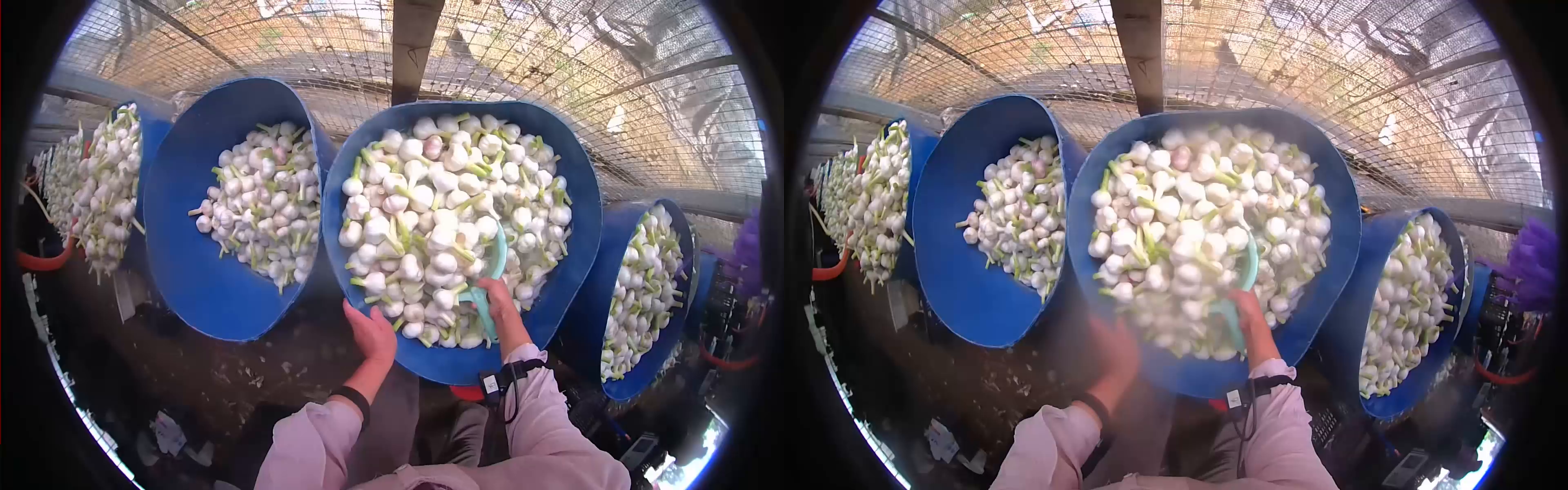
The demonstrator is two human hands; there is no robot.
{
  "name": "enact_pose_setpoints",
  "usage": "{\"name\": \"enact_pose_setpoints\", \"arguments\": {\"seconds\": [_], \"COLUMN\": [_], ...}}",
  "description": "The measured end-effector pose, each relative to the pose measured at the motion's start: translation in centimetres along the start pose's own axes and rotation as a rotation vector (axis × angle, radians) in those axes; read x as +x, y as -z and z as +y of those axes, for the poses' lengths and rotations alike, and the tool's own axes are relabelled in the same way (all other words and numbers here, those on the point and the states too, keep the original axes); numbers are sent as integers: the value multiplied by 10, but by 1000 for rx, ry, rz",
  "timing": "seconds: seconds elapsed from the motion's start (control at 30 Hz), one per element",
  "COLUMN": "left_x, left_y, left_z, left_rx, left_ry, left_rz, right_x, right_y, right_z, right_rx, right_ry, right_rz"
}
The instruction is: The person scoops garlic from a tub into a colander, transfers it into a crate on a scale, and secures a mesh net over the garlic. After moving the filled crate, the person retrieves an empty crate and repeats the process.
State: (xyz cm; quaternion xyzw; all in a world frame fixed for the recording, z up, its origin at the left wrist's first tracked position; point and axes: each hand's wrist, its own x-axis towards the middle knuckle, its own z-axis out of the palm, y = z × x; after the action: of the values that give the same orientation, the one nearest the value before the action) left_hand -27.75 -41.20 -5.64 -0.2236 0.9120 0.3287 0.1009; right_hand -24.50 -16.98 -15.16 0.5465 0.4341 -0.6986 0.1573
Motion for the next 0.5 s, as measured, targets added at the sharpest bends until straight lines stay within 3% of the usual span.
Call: {"name": "enact_pose_setpoints", "arguments": {"seconds": [0.07, 0.17, 0.33, 0.4, 0.43, 0.5], "left_x": [1, 2, 3, 4, 2, 1], "left_y": [0, 9, -3, -1, 2, 29], "left_z": [-2, 6, -20, -20, -16, 11], "left_rx": [1, -38, -115, 151, 154, 639], "left_ry": [-58, 17, 0, -214, -222, -483], "left_rz": [33, -20, -1, 137, 137, 37], "right_x": [-9, -18, -47, -68, -77, -91], "right_y": [5, 21, 23, 21, 24, 30], "right_z": [3, 11, 0, -13, -17, -22], "right_rx": [98, 208, 269, 316, 324, 414], "right_ry": [-10, -65, 59, 93, 95, 86], "right_rz": [-63, -185, -291, -305, -305, -379]}}
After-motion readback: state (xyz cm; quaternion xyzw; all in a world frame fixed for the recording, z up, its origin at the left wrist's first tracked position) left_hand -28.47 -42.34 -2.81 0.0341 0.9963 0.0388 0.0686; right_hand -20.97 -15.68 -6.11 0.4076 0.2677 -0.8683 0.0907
